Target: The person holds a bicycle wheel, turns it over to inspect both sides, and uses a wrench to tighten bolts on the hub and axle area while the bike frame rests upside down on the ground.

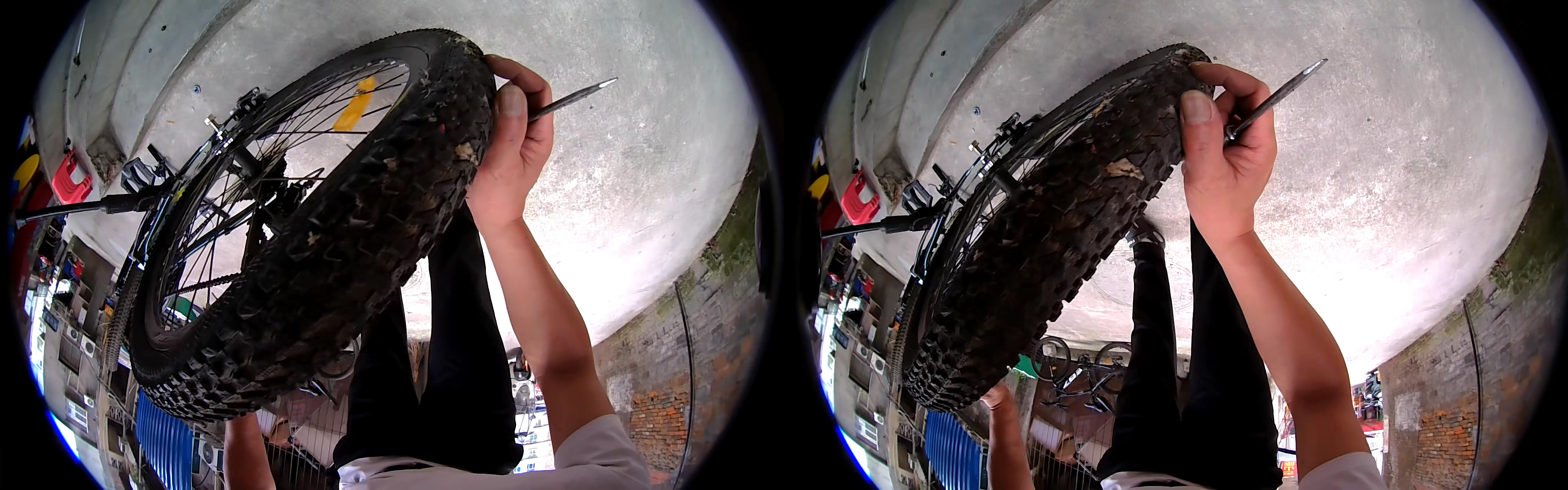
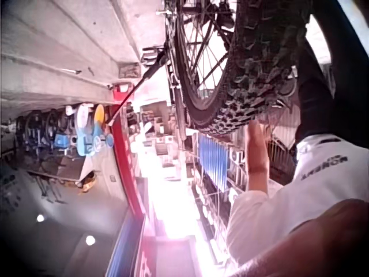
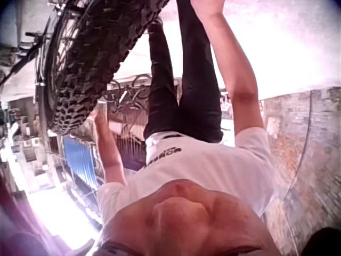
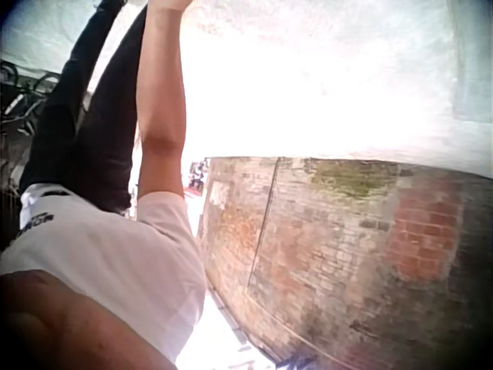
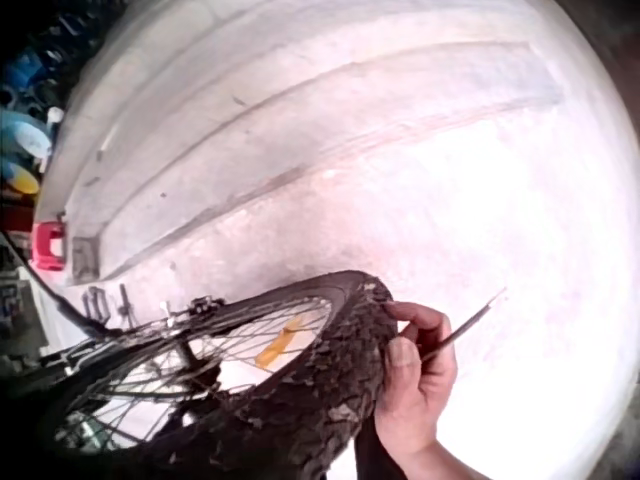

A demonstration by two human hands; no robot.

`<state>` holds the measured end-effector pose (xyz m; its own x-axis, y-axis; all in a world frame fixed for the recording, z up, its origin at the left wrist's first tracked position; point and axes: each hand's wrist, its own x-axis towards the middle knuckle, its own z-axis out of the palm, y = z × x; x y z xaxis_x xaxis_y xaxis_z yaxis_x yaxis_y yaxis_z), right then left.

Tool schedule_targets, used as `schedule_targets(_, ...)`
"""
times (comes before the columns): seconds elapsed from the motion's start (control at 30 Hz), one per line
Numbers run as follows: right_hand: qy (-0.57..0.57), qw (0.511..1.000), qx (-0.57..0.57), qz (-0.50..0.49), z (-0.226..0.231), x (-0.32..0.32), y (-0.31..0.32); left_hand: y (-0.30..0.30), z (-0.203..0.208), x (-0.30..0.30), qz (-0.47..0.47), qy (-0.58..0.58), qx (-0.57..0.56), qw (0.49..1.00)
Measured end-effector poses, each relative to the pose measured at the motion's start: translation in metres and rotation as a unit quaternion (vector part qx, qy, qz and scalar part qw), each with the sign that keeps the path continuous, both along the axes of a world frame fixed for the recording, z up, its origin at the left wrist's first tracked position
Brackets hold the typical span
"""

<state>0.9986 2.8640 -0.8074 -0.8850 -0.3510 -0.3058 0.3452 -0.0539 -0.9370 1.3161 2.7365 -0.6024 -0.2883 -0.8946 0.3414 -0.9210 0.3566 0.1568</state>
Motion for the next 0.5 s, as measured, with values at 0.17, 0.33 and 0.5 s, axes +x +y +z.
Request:
schedule_targets(0.17,-0.044,0.999,-0.020,-0.023,0.015,0.007,-0.003,-0.004,0.002,-0.003,0.006,-0.005,-0.004,1.000)
schedule_targets(0.33,-0.039,0.998,-0.028,-0.028,0.013,0.009,-0.005,-0.005,0.003,-0.005,0.009,0.002,-0.004,1.000)
schedule_targets(0.5,-0.054,0.998,-0.001,-0.022,0.015,0.007,-0.004,-0.003,-0.001,-0.013,0.015,0.004,-0.013,1.000)
